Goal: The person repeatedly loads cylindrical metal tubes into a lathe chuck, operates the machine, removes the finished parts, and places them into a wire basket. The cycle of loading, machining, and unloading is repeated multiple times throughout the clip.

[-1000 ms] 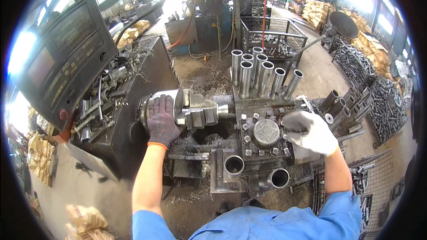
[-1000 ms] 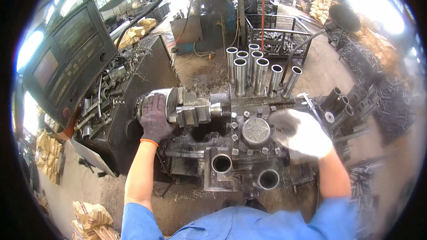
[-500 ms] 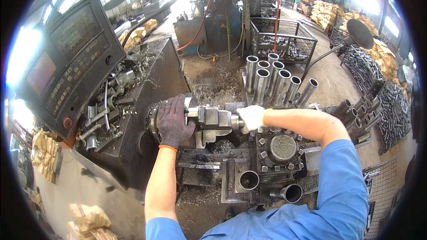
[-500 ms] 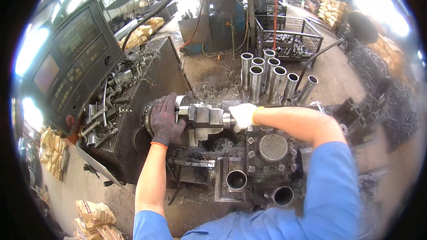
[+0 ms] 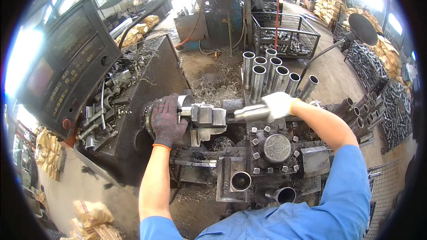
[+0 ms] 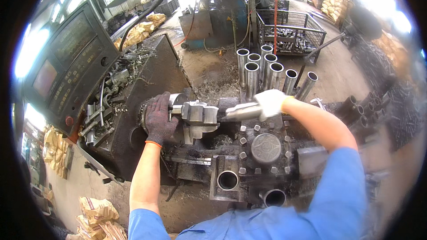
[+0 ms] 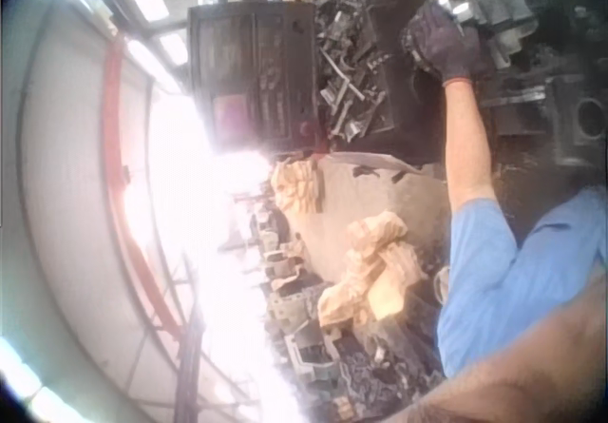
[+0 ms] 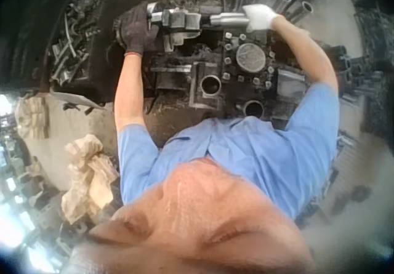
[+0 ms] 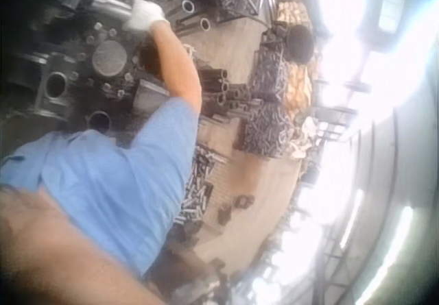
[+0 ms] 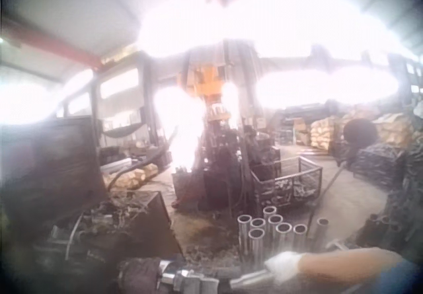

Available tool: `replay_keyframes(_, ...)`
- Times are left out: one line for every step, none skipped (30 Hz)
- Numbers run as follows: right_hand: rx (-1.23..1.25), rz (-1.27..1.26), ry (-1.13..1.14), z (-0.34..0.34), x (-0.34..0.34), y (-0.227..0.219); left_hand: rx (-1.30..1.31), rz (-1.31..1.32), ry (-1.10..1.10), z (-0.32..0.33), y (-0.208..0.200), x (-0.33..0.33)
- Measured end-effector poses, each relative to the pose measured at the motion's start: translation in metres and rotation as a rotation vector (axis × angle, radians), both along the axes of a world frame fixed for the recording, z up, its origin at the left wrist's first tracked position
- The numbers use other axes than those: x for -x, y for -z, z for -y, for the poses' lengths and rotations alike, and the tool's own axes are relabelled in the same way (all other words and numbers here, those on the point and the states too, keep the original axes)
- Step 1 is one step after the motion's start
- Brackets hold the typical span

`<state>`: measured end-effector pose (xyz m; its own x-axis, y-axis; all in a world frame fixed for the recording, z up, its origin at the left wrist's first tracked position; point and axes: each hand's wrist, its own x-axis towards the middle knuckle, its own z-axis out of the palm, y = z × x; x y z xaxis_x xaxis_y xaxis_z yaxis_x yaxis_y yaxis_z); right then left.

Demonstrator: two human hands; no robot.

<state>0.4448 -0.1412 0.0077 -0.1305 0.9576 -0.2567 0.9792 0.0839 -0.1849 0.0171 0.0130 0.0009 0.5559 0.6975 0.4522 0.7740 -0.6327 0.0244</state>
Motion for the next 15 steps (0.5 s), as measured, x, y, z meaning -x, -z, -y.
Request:
replay_keyframes(-0.034,0.018,0.144,0.023,-0.012,-0.007,-0.055,0.007,0.013,-0.002,0.003,0.001)
replay_keyframes(-0.138,-0.122,0.295,0.049,-0.017,-0.012,-0.064,0.025,0.032,-0.005,0.005,0.0)
replay_keyframes(-0.24,-0.226,0.468,0.07,-0.017,-0.018,-0.073,-0.01,0.004,-0.008,0.007,0.001)
replay_keyframes(-0.398,-0.485,0.511,0.082,-0.015,-0.025,-0.023,-0.03,-0.004,-0.011,0.009,0.001)
replay_keyframes(-0.459,-0.661,0.676,0.092,-0.004,-0.03,-0.074,-0.012,0.044,-0.014,0.009,0.001)
replay_keyframes(-0.51,-0.659,0.751,0.1,0.004,-0.044,-0.022,-0.035,0.029,-0.014,0.006,0.0)
replay_keyframes(-0.613,-0.477,0.709,0.108,0.013,-0.062,-0.032,-0.024,0.028,-0.013,0.001,-0.001)
replay_keyframes(-0.677,-0.432,0.679,0.115,0.027,-0.079,0.024,-0.049,0.004,-0.01,-0.005,-0.002)
replay_keyframes(-0.731,-0.355,0.694,0.123,0.045,-0.095,-0.043,-0.01,0.043,-0.002,-0.012,-0.004)
replay_keyframes(-0.736,-0.438,0.666,0.137,0.065,-0.112,-0.033,-0.026,0.043,0.009,-0.021,-0.008)
replay_keyframes(-0.727,-0.438,0.655,0.15,0.088,-0.126,0.009,-0.069,0.003,0.021,-0.033,-0.009)
replay_keyframes(-0.675,-0.493,0.669,0.165,0.113,-0.136,0.155,0.015,0.002,0.036,-0.045,-0.01)
replay_keyframes(-0.711,-0.544,0.586,0.179,0.139,-0.143,0.474,0.396,0.257,0.058,-0.054,-0.012)
replay_keyframes(-0.662,-0.518,0.61,0.193,0.167,-0.145,0.682,0.64,0.449,0.082,-0.062,-0.015)
replay_keyframes(-0.699,-0.501,0.516,0.207,0.195,-0.143,1.04,1.041,0.812,0.115,-0.064,-0.013)
